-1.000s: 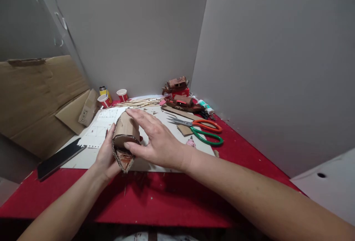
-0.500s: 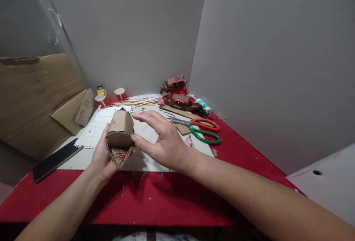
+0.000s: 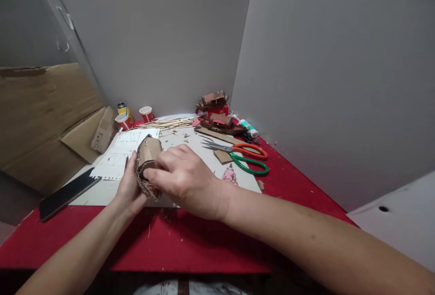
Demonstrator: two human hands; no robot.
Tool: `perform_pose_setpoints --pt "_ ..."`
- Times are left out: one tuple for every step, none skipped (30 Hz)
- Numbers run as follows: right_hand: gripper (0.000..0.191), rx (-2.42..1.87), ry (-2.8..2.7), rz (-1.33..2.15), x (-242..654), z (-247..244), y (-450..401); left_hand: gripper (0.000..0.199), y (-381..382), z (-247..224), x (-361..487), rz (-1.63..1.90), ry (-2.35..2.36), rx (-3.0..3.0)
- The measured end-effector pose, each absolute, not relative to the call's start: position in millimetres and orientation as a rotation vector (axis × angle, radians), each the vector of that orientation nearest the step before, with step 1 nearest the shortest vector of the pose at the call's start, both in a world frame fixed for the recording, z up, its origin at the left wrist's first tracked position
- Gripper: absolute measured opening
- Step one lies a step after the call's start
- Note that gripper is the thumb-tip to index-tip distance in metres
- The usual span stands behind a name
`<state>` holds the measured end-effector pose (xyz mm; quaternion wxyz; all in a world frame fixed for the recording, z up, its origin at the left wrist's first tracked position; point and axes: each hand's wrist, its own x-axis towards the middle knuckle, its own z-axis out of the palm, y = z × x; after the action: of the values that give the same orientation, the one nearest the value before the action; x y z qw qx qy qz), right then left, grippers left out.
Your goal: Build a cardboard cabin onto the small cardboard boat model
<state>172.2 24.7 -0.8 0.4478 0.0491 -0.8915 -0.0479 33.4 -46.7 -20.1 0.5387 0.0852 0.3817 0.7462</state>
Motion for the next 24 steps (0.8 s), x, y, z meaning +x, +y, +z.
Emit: perform_pose_setpoints --pt "0.02 0.142 -2.242 -0.186 171 -1 25 0.05 -46 -22 33 1.791 0.909 0.216" --pt "0.021 0.153 -2.278 -0.246 170 0 25 0.049 -45 -24 33 1.809 0.915 0.23" --pt "0.023 0.163 -2.309 -0.301 169 1 24 0.048 -44 -26 33 1.828 0.925 0.24" --pt "0.023 0.168 -2.327 -0.351 167 2 23 0.047 -43 -28 33 1.843 0.937 0.246" --pt "0.025 0.171 -2.336 -0.395 166 2 23 0.046 -43 -30 33 1.851 0.951 0.247" --pt "0.026 0.172 -2.343 -0.43 166 3 22 0.045 -43 -32 33 1.852 0.96 0.246" --pt "0.027 0.174 -2.347 -0.463 165 4 21 0.044 -43 -33 33 1.848 0.966 0.244" --pt "0.028 0.177 -2.346 -0.492 164 4 21 0.043 -43 -34 33 1.843 0.968 0.241" --pt "0.029 0.183 -2.344 -0.517 164 4 21 0.043 -43 -35 34 1.836 0.966 0.24" --pt "0.029 0.193 -2.344 -0.535 164 4 21 0.042 -43 -35 34 1.83 0.965 0.239" --pt "0.028 0.207 -2.344 -0.544 164 4 21 0.042 -43 -35 34 1.827 0.965 0.239" --pt "0.028 0.219 -2.346 -0.547 164 3 21 0.042 -43 -35 34 1.824 0.965 0.238" --pt "0.029 0.228 -2.348 -0.546 164 3 22 0.042 -43 -35 34 1.823 0.967 0.237" --pt "0.029 0.23 -2.353 -0.545 164 3 22 0.043 -43 -35 34 1.822 0.971 0.237" --pt "0.029 0.228 -2.353 -0.547 164 3 23 0.043 -42 -36 34 1.821 0.977 0.236" --pt "0.03 0.224 -2.351 -0.551 164 3 23 0.043 -42 -36 34 1.821 0.985 0.236" --pt "0.03 0.22 -2.348 -0.558 164 3 23 0.043 -42 -38 34 1.823 0.994 0.237" --pt "0.03 0.217 -2.346 -0.564 163 3 23 0.042 -41 -39 34 1.825 1.003 0.239" --pt "0.03 0.218 -2.345 -0.568 163 4 22 0.042 -41 -40 34 1.827 1.012 0.243" --pt "0.03 0.219 -2.351 -0.571 162 5 22 0.043 -41 -41 34 1.827 1.02 0.25" --pt "0.03 0.218 -2.359 -0.573 161 5 21 0.043 -41 -42 35 1.825 1.027 0.261" --pt "0.03 0.214 -2.37 -0.574 161 6 21 0.043 -41 -43 35 1.824 1.034 0.273" --pt "0.03 0.208 -2.379 -0.576 160 7 21 0.043 -42 -43 35 1.823 1.042 0.285" --pt "0.031 0.201 -2.388 -0.577 160 8 20 0.042 -42 -44 36 1.826 1.051 0.295"
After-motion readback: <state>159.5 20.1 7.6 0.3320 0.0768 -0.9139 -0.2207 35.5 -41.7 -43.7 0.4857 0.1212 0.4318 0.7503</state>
